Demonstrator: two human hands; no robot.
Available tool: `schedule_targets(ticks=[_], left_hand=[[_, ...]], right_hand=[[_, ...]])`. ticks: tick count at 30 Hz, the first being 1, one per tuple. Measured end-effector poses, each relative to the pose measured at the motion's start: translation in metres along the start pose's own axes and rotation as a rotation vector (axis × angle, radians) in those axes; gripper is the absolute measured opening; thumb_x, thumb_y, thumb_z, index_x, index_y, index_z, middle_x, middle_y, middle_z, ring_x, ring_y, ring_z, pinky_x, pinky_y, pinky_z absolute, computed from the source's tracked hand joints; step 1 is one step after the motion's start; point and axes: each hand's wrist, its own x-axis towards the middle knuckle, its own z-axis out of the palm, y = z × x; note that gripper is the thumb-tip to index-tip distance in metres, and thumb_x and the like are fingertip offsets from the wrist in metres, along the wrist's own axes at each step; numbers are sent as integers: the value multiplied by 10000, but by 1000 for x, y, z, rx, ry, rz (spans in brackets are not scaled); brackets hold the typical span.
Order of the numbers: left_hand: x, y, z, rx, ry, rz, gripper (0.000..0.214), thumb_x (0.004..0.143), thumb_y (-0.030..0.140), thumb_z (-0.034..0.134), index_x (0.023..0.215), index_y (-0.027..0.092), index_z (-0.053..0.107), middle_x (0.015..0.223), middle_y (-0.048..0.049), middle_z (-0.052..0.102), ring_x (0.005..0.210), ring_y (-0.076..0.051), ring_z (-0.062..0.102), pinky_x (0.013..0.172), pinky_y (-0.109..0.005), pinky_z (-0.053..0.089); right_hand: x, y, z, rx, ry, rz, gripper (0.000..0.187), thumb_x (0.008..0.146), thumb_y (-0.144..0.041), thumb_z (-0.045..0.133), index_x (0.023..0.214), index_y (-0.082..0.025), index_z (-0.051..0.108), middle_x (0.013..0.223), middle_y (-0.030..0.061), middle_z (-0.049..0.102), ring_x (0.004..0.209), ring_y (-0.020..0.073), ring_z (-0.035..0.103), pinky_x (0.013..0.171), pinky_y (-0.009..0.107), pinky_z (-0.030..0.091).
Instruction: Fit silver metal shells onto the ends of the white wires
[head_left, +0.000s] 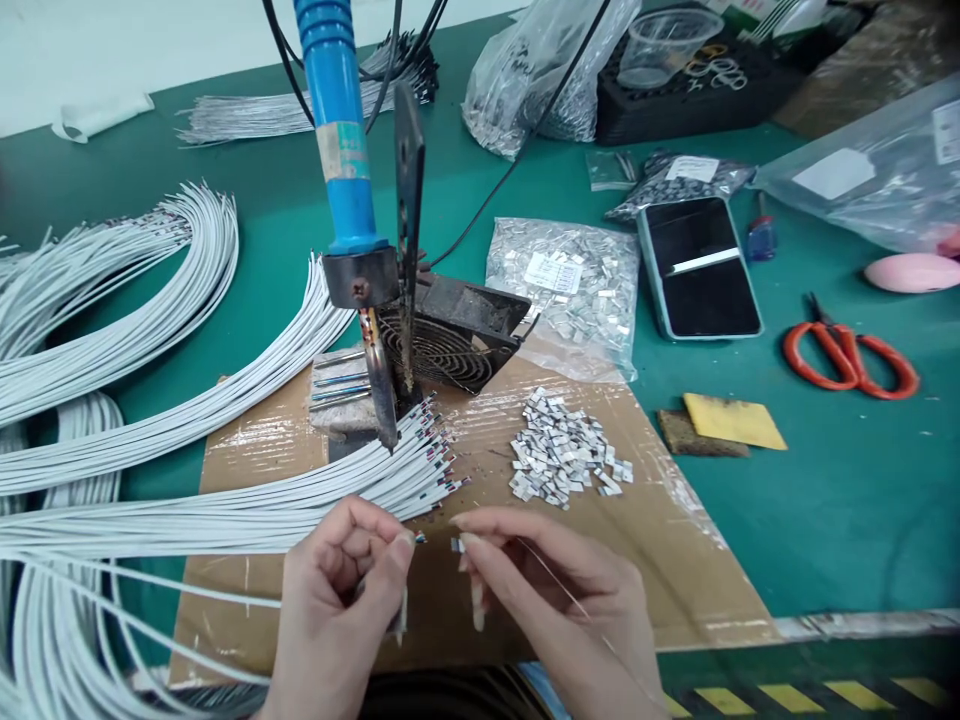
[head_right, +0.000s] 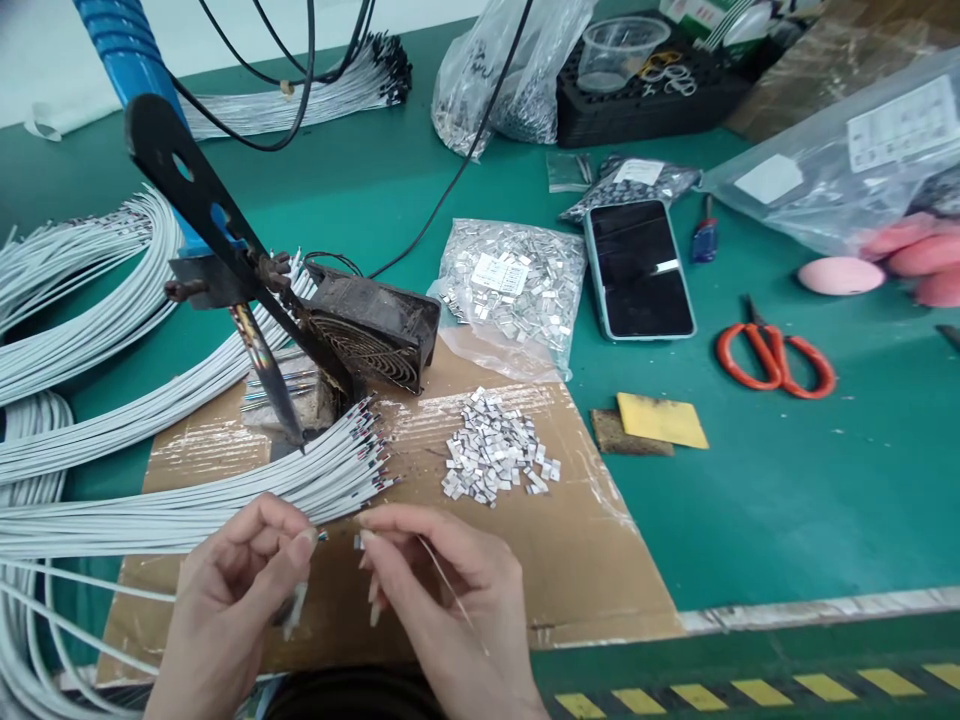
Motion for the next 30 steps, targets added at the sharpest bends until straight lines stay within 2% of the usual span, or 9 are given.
schedule_targets(ticks=[5, 7, 9, 14, 17, 22, 26, 30], left_hand=[[-3, 3, 4, 73, 29, 37, 286, 693, 329, 882, 642, 168, 651, 492, 51, 543, 454, -63, 369, 463, -167, 296], [-4, 2, 3, 113, 26, 68, 265, 702, 314, 870, 639, 173, 656, 506, 50, 541, 467, -68, 377, 470, -173, 303], [-4, 0, 1, 148, 30, 89, 232, 706, 286, 865, 642, 177, 670, 539, 37, 563, 484, -74, 389, 468, -177, 294], [-1, -3, -1, 110, 19, 101, 177, 732, 278, 842, 667, 193, 701, 715, -36, 702, 600, -138, 561, 453, -193, 336], [-1, -1, 0, 99, 32, 112, 161, 686, 239, 861, 651, 199, 709, 784, -30, 728, 580, -115, 545, 460, -183, 355], [-2, 1, 1, 119, 40, 123, 140, 672, 214, 852, 640, 201, 716, 780, -23, 721, 631, -119, 584, 487, -159, 376], [-2, 1, 1, 119, 38, 117, 138, 673, 206, 847, 640, 194, 714, 769, -24, 711, 619, -120, 586, 493, -164, 400], [-1, 0, 1, 120, 29, 123, 138, 676, 198, 845, 645, 194, 710, 756, -21, 712, 607, -116, 585, 515, -166, 432]], right_hand=[[1, 1, 10, -109, -33, -235, 121, 856, -150, 769, 811, -250, 821, 643, -13, 720, 514, 107, 623, 494, 181, 515], [3, 0, 11, -142, -58, -278, 143, 869, -127, 753, 834, -246, 822, 687, -4, 735, 544, 112, 631, 499, 186, 507], [4, 0, 10, -167, -52, -280, 132, 877, -134, 749, 841, -237, 823, 707, 4, 740, 539, 113, 626, 499, 196, 505], [7, 1, 6, -172, -25, -255, 144, 879, -163, 758, 886, -263, 860, 705, 2, 734, 497, 108, 606, 493, 209, 517], [10, 3, 3, -138, -67, -244, 167, 875, -157, 774, 912, -286, 874, 725, 5, 746, 504, 108, 618, 476, 200, 513], [13, 5, 2, -134, -114, -271, 223, 874, -128, 771, 953, -308, 877, 761, 11, 764, 593, 125, 668, 493, 181, 522], [12, 4, 1, -131, -139, -267, 240, 872, -127, 773, 971, -320, 875, 771, 0, 763, 558, 105, 612, 463, 173, 474], [12, 2, 2, -118, -141, -205, 222, 876, -144, 771, 946, -327, 876, 766, -4, 750, 567, 109, 595, 500, 188, 490]])
